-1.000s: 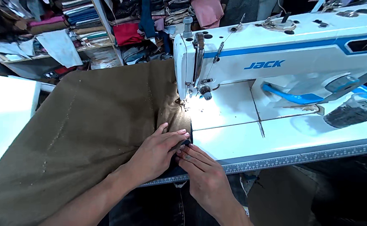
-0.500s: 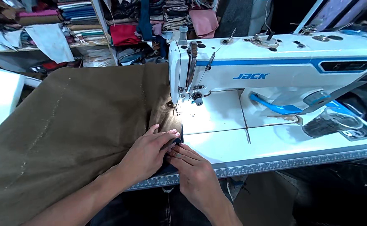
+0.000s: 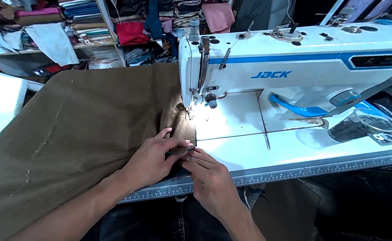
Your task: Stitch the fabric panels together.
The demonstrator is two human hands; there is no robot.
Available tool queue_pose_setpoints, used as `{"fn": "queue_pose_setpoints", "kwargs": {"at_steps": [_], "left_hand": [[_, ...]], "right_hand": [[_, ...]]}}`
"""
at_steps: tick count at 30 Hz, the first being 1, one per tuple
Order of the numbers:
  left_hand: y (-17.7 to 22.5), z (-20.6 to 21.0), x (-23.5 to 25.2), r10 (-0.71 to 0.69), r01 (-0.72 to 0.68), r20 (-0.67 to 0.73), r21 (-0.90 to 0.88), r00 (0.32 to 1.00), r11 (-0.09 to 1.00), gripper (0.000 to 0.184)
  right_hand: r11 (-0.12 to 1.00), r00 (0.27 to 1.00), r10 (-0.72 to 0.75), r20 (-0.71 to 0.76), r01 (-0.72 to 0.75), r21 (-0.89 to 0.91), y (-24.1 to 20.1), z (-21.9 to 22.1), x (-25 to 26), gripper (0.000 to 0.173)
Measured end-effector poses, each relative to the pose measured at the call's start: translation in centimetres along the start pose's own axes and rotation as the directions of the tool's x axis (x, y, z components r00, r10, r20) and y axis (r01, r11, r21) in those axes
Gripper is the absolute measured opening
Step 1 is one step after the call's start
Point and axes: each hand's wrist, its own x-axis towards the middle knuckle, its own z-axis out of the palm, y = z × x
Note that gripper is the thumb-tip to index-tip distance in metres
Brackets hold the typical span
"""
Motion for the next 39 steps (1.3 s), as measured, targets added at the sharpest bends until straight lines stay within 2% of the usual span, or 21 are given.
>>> {"fn": "queue_pose_setpoints", "kwargs": {"at_steps": [4, 7, 12, 20, 28, 39], "left_hand": [[-0.6, -0.2, 0.3, 0.175, -0.174, -0.003, 0.096, 0.985, 0.980, 0.029], [-0.8, 0.2, 0.3, 0.238, -0.236, -0.001, 0.147, 0.971, 0.961, 0.028], [-0.8, 0.5, 0.4, 0.259, -0.254, -0.017, 0.140, 0.966, 0.957, 0.022], [-0.7, 0.6, 0.7, 0.302, -0.298, -0.042, 0.087, 0.952, 0.951, 0.022], [0.1, 1.3, 0.8, 0.227, -0.213, -0.081, 0.155, 0.970, 0.965, 0.026], [1.6, 2.1, 0.7, 0.141, -0.122, -0.049, 0.279, 0.989, 0.953, 0.033]], "right_hand": [[1.000, 0.999, 0.014, -0.050, -0.015, -0.024, 0.1, 0.2, 0.3, 0.023], [0.998, 0.994, 0.051, -0.093, -0.054, -0.030, -0.1, 0.4, 0.3, 0.019], [0.992, 0.977, 0.116, -0.177, -0.125, -0.036, -0.5, 0.8, -0.1, 0.014], [0.994, 0.990, 0.095, -0.101, -0.100, -0.048, -0.3, 0.0, 0.6, 0.016], [0.992, 0.995, 0.088, -0.048, -0.091, -0.086, 0.5, -1.0, 2.1, 0.016], [0.981, 0.983, 0.151, -0.108, -0.162, -0.102, 0.6, -0.8, 1.7, 0.016]]}}
